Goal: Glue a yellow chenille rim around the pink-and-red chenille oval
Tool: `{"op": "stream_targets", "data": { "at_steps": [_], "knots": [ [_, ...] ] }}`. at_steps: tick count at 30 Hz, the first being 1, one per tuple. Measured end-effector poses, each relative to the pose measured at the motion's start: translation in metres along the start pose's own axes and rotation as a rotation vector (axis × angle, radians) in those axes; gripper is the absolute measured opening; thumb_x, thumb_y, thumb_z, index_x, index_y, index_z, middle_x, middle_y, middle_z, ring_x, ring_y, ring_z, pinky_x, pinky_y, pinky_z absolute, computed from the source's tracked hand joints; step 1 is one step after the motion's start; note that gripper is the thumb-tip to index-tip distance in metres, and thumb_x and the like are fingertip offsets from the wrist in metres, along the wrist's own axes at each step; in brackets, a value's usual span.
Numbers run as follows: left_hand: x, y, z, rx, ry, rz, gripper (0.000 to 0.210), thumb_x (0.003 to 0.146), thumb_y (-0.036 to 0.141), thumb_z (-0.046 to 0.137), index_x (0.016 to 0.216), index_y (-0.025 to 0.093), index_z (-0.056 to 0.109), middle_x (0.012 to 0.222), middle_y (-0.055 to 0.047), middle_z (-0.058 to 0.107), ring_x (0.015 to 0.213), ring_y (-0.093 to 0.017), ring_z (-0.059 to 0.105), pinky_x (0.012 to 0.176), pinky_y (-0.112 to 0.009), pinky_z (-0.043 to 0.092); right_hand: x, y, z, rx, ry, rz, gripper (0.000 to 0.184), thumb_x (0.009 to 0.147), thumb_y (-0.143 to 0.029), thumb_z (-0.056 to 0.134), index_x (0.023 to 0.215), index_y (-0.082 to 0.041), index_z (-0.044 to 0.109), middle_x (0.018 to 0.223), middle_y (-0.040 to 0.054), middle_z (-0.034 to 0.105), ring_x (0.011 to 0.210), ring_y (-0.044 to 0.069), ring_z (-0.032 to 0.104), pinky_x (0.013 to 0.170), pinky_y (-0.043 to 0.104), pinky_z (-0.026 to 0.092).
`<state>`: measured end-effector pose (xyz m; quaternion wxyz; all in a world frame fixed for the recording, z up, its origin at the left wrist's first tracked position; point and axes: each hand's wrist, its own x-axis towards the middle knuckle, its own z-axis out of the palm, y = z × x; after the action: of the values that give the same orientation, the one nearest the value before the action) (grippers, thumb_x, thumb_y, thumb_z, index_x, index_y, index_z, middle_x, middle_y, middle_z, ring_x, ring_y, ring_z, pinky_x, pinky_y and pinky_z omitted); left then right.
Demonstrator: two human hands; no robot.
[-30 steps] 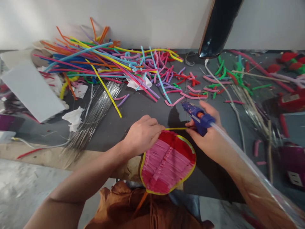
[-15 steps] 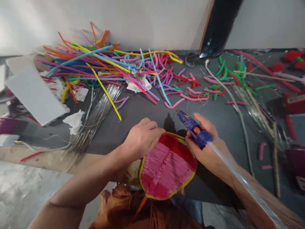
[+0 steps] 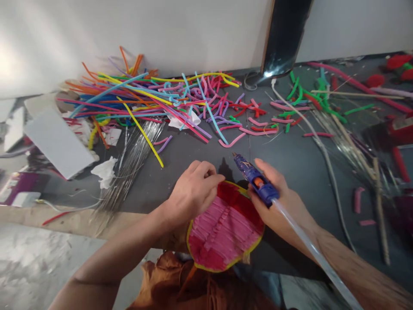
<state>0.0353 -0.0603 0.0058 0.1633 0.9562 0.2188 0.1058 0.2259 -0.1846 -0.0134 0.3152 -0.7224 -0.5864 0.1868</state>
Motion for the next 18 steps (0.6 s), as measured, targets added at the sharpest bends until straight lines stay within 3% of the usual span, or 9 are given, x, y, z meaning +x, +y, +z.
{"op": "stream_targets", "data": {
  "at_steps": [8, 18],
  "knots": [
    [0.009, 0.002, 0.002, -0.006, -0.014, 0.055, 0.021, 0.092, 0.021, 0.048, 0.09, 0.017, 0.069, 0.089, -0.007, 0.062, 0.085, -0.018, 0.051, 0.08, -0.033, 0.046, 0.0, -0.004, -0.001, 0.006, 0.0, 0.029, 0.058, 0.087, -0.022, 0.054, 0.14, -0.031, 0.034, 0.131, 0.0048, 0.061, 0.107, 0.026, 0.065, 0.083, 0.037, 0.059],
    [0.017, 0.003, 0.003, 0.053, -0.117, 0.032, 0.023, 0.091, 0.021, 0.046, 0.087, 0.016, 0.068, 0.088, -0.007, 0.064, 0.086, -0.019, 0.052, 0.082, -0.034, 0.044, -0.002, 0.0, 0.0, 0.019, -0.014, 0.002, 0.061, 0.086, -0.022, 0.054, 0.142, -0.034, 0.031, 0.135, 0.0026, 0.058, 0.11, 0.026, 0.064, 0.083, 0.037, 0.059]
  ]
}}
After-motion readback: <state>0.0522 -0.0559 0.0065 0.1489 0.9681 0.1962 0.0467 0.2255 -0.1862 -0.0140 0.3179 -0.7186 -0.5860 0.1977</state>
